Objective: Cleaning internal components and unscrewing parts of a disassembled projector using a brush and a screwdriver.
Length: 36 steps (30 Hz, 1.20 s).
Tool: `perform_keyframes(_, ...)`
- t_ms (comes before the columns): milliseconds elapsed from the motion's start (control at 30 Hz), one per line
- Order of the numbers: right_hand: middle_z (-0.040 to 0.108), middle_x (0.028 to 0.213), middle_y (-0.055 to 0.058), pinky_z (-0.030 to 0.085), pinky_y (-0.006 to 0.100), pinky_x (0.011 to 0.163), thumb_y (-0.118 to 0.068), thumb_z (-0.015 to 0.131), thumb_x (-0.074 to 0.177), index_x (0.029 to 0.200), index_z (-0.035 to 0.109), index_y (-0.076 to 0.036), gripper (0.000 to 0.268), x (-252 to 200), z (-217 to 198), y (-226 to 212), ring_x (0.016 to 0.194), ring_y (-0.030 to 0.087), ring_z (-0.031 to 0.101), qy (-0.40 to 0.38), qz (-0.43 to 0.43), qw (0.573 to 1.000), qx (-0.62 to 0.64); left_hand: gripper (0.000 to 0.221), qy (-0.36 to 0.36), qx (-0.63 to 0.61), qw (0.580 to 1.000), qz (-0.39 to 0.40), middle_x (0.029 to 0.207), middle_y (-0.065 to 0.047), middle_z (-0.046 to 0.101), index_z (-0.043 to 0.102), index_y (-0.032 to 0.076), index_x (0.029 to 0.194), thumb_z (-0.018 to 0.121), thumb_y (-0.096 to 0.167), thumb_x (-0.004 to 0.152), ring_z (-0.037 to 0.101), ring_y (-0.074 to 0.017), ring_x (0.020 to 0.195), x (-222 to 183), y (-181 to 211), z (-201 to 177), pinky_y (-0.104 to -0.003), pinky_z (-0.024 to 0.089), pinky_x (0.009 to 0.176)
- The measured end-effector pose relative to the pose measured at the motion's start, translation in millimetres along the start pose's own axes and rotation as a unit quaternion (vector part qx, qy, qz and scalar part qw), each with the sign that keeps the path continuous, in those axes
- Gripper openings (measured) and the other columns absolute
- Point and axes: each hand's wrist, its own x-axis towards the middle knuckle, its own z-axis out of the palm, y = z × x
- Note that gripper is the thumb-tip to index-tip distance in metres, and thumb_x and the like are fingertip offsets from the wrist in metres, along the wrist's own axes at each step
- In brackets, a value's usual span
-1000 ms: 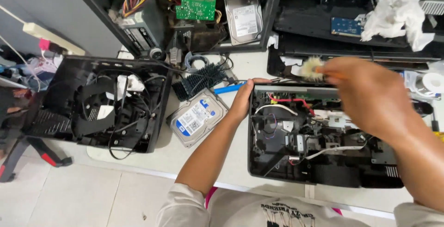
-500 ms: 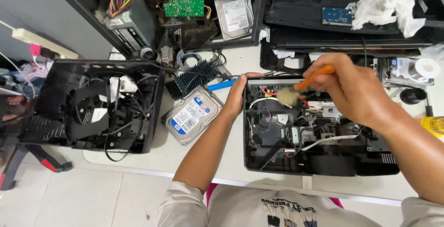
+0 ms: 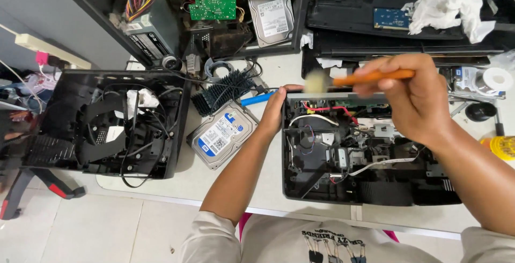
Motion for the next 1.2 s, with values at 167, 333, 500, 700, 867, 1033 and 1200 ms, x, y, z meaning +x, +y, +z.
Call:
perform_keyframes(167, 0.067, 0.11, 0.026, 0.069, 0.032, 0.071, 0.005, 0.041, 0.108, 0.123, 0.041, 0.004, 0.015, 6, 10, -4, 0.084, 0.032, 0.078, -0.059, 0.099, 0.992, 0.055, 0.064, -0.011, 0.04, 0.996, 0.079, 0.122, -0.011, 0.072, 0.069, 0.011, 0.123, 0.039, 0.063, 0.102, 0.066, -0.0263, 0.117, -3, 6, 3, -0.042, 0.048, 0.107)
perform_keyframes(333, 0.065, 0.118, 0.031, 0.064, 0.032, 0.062, -0.021, 0.045, 0.114, 0.127, 0.036, -0.005, 0.023, 4, -12, 17, 0.081, 0.032, 0.073, 0.049, 0.025, 0.992, 0.117, 0.047, 0.009, -0.02, 0.968, 0.248, 0.138, -0.014, 0.062, 0.064, 0.004, 0.128, 0.051, 0.045, 0.107, 0.057, -0.0263, 0.134, -2, 16, 10, -0.04, 0.046, 0.116)
perform_keyframes(500, 0.056, 0.123, 0.037, 0.058, 0.039, 0.073, -0.023, 0.04, 0.123, 0.132, 0.026, -0.004, 0.025, 1, -20, 19, 0.086, 0.04, 0.066, 0.167, 0.02, 0.982, 0.086, 0.02, -0.09, 0.449, 0.86, 0.227, 0.133, -0.003, 0.065, 0.075, 0.019, 0.088, 0.065, 0.035, 0.097, 0.052, -0.0294, 0.133, -17, 66, 17, -0.054, 0.039, 0.112)
perform_keyframes(700, 0.06, 0.119, 0.033, 0.054, 0.033, 0.063, -0.027, 0.043, 0.119, 0.128, 0.029, -0.003, 0.029, 1, -16, 28, 0.082, 0.036, 0.067, 0.165, 0.012, 0.982, 0.088, 0.026, -0.079, 0.532, 0.826, 0.171, 0.139, -0.001, 0.061, 0.07, 0.018, 0.075, 0.069, 0.037, 0.093, 0.038, -0.0362, 0.146, -21, 75, 16, -0.064, 0.027, 0.116)
perform_keyframes(867, 0.059, 0.119, 0.035, 0.054, 0.035, 0.064, -0.023, 0.039, 0.12, 0.129, 0.029, -0.002, 0.024, -2, -11, 23, 0.081, 0.037, 0.067, 0.149, 0.002, 0.987, 0.068, 0.033, -0.117, 0.528, 0.831, 0.131, 0.152, -0.003, 0.05, 0.081, 0.018, 0.087, 0.06, 0.041, 0.098, 0.024, -0.035, 0.153, -18, 74, 13, -0.062, 0.017, 0.121)
perform_keyframes(1033, 0.06, 0.117, 0.034, 0.054, 0.034, 0.062, -0.02, 0.038, 0.119, 0.129, 0.03, -0.003, 0.021, -1, -15, 29, 0.077, 0.036, 0.067, 0.139, -0.019, 0.989, 0.054, 0.051, -0.122, 0.513, 0.836, 0.15, 0.15, -0.006, 0.052, 0.082, 0.006, 0.094, 0.044, 0.039, 0.105, 0.025, -0.0343, 0.152, -15, 72, 11, -0.059, 0.019, 0.122)
perform_keyframes(1200, 0.059, 0.119, 0.035, 0.055, 0.035, 0.063, -0.021, 0.038, 0.121, 0.131, 0.028, -0.001, 0.024, -6, -15, 35, 0.079, 0.038, 0.067, 0.138, -0.001, 0.989, 0.047, 0.033, -0.132, 0.409, 0.884, 0.184, 0.148, -0.004, 0.054, 0.072, 0.01, 0.072, 0.06, 0.021, 0.101, 0.033, -0.0361, 0.151, -18, 68, 2, -0.058, 0.034, 0.118)
